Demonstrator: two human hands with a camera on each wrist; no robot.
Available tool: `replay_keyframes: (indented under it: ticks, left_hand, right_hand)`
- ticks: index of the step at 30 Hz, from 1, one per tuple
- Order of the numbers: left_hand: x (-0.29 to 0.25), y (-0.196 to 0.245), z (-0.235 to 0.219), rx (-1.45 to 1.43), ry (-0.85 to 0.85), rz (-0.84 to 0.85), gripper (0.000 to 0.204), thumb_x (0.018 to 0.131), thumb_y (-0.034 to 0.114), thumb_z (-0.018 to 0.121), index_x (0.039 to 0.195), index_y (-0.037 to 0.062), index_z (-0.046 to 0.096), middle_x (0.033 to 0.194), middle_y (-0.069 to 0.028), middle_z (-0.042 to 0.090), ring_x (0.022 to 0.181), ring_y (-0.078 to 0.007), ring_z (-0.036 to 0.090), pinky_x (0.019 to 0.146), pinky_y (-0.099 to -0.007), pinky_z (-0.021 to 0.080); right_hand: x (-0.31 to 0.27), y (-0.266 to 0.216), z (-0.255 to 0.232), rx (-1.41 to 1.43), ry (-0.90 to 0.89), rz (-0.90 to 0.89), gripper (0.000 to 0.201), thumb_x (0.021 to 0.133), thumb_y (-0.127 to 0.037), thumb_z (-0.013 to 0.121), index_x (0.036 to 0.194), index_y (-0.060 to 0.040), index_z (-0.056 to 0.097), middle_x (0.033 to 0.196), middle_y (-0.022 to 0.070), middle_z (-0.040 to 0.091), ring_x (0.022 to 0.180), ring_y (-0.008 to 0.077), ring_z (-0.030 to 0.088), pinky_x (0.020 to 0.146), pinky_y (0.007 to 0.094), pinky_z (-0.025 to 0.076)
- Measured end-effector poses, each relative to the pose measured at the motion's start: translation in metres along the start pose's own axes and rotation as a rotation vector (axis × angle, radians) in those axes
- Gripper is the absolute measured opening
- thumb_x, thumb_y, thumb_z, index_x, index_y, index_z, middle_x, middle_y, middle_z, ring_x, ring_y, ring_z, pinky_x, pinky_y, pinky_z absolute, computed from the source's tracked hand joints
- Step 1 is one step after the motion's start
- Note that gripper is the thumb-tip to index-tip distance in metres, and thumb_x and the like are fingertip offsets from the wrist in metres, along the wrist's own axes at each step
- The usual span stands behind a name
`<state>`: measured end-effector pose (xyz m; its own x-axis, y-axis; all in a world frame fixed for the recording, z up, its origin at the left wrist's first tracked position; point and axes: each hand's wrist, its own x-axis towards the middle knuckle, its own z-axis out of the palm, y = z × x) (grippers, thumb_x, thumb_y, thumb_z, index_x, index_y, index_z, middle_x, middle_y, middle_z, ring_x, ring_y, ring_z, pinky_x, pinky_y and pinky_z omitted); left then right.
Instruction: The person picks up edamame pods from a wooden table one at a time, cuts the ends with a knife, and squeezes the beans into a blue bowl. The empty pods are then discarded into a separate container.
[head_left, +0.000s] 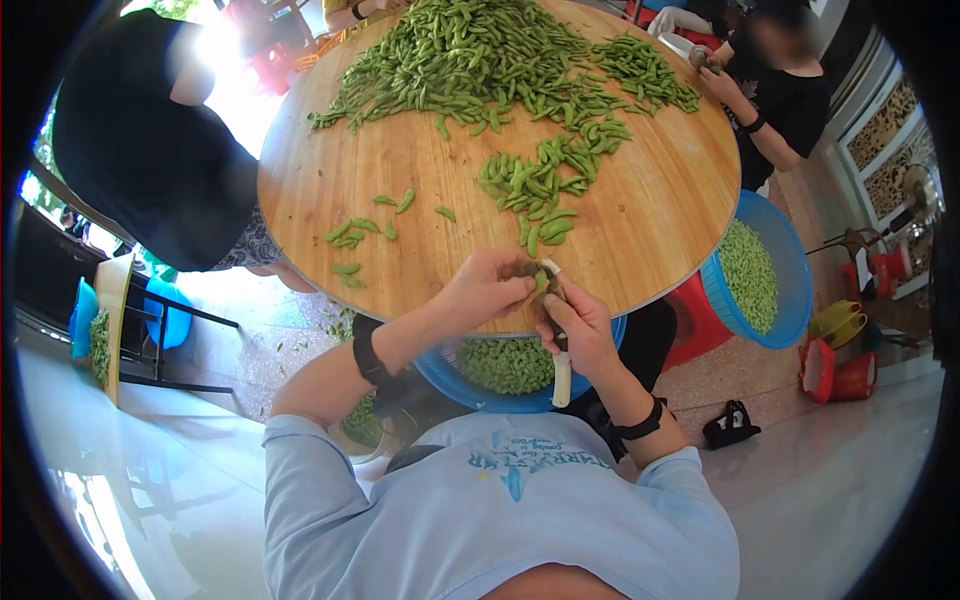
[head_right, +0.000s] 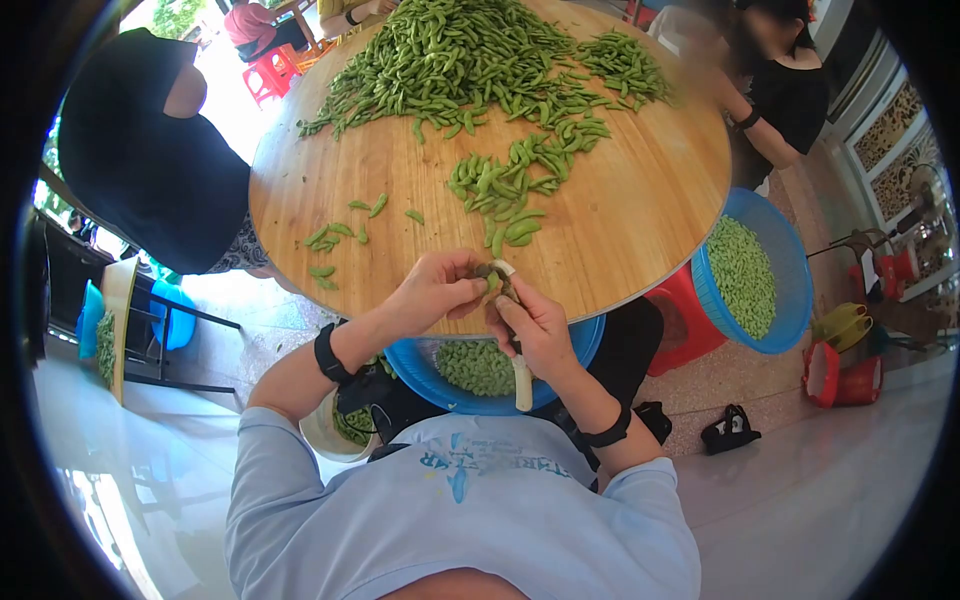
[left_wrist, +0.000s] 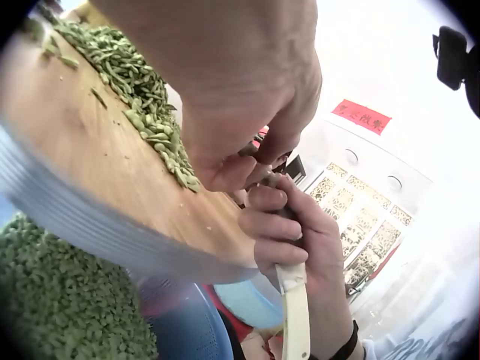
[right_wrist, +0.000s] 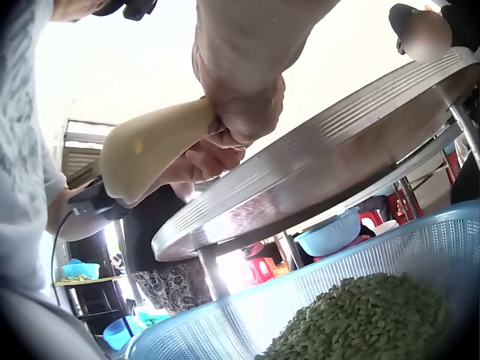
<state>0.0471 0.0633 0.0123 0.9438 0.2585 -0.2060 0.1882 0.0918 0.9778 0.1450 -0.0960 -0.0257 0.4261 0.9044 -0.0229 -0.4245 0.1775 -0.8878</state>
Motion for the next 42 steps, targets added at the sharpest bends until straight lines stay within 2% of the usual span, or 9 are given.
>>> replay_keyframes:
  ticks: [5,13,23,26,28,31,35,37,42]
  left_hand:
    - [-0.006,-0.006,0.007,-0.084,0.057,-0.034,0.022,0.087,0.005,0.054,0.107,-0.0027,0.059,0.071,-0.0002,0.056,0.056,-0.0043,0.046,0.048,-0.0198,0.037]
    - [-0.005,-0.019,0.015,0.066,0.137,0.255,0.016,0.09,0.008,0.055,0.102,-0.0033,0.056,0.081,0.0005,0.057,0.067,-0.0044,0.05,0.057,-0.0204,0.041]
    - [-0.012,-0.011,0.009,-0.065,0.037,0.167,0.013,0.091,0.008,0.053,0.1,-0.0013,0.055,0.08,0.0024,0.054,0.07,-0.0031,0.047,0.059,-0.0208,0.041]
    - [-0.019,-0.005,-0.013,0.223,-0.02,0.141,0.01,0.088,0.006,0.054,0.095,0.0013,0.058,0.08,-0.0009,0.058,0.065,-0.0106,0.052,0.059,-0.0258,0.044]
    - [-0.02,-0.003,-0.038,1.063,0.297,0.422,0.01,0.084,0.008,0.056,0.09,0.0031,0.061,0.081,-0.0085,0.062,0.066,-0.0241,0.058,0.063,-0.0339,0.047]
    - [-0.013,-0.005,-0.064,1.61,0.398,0.376,0.012,0.081,0.011,0.058,0.089,0.0028,0.062,0.084,-0.0153,0.061,0.075,-0.036,0.059,0.07,-0.0419,0.048]
    - [0.029,-0.004,-0.042,1.332,0.365,0.476,0.017,0.083,0.017,0.058,0.09,0.0016,0.062,0.088,-0.0177,0.061,0.085,-0.0365,0.059,0.076,-0.0442,0.047]
    - [0.053,0.008,-0.023,1.178,0.296,0.043,0.024,0.082,0.023,0.058,0.088,-0.0001,0.06,0.096,-0.0208,0.059,0.093,-0.0388,0.057,0.079,-0.0469,0.045]
    - [0.077,-0.006,-0.015,1.123,0.362,0.084,0.026,0.081,0.021,0.055,0.09,-0.0025,0.059,0.098,-0.0221,0.059,0.095,-0.0406,0.056,0.082,-0.048,0.045]
  right_hand:
    - [-0.003,0.007,0.003,-0.104,-0.037,-0.019,0.028,0.096,-0.006,0.042,0.123,0.0001,0.048,0.079,0.0064,0.055,0.056,0.0076,0.047,0.043,0.0205,0.039]
    - [-0.001,0.002,0.002,0.023,-0.062,-0.01,0.032,0.095,-0.005,0.045,0.126,0.0003,0.047,0.079,0.006,0.054,0.056,0.0074,0.046,0.043,0.0196,0.038]
    - [-0.003,0.001,-0.005,-0.051,-0.114,-0.03,0.036,0.093,-0.003,0.047,0.129,0.0,0.05,0.074,0.0044,0.056,0.05,0.006,0.043,0.043,0.0189,0.034]
    - [-0.01,0.0,-0.001,-0.254,-0.097,-0.044,0.028,0.095,-0.006,0.047,0.121,0.0013,0.053,0.074,0.0016,0.055,0.051,0.003,0.043,0.044,0.0178,0.033]
    - [-0.006,-0.005,-0.012,-0.269,-0.033,-0.028,0.027,0.095,-0.007,0.047,0.119,0.0011,0.053,0.074,0.0014,0.055,0.051,0.0029,0.043,0.044,0.0176,0.033]
    - [-0.003,-0.006,-0.027,-0.257,0.045,-0.036,0.025,0.095,-0.009,0.047,0.117,0.001,0.052,0.073,0.0013,0.054,0.05,0.0027,0.042,0.044,0.0175,0.033]
    - [0.002,-0.004,-0.025,-0.186,0.065,-0.047,0.025,0.096,-0.011,0.045,0.116,0.0014,0.051,0.073,0.0016,0.053,0.05,0.0028,0.043,0.043,0.0175,0.033]
    - [0.001,-0.004,-0.027,-0.233,0.043,-0.047,0.027,0.096,-0.011,0.044,0.119,0.0017,0.05,0.075,0.0027,0.053,0.051,0.0038,0.043,0.043,0.0181,0.033]
    - [0.001,-0.002,-0.03,-0.281,0.052,-0.077,0.029,0.097,-0.012,0.042,0.12,0.0029,0.048,0.077,0.0041,0.053,0.052,0.0056,0.044,0.044,0.0189,0.034]
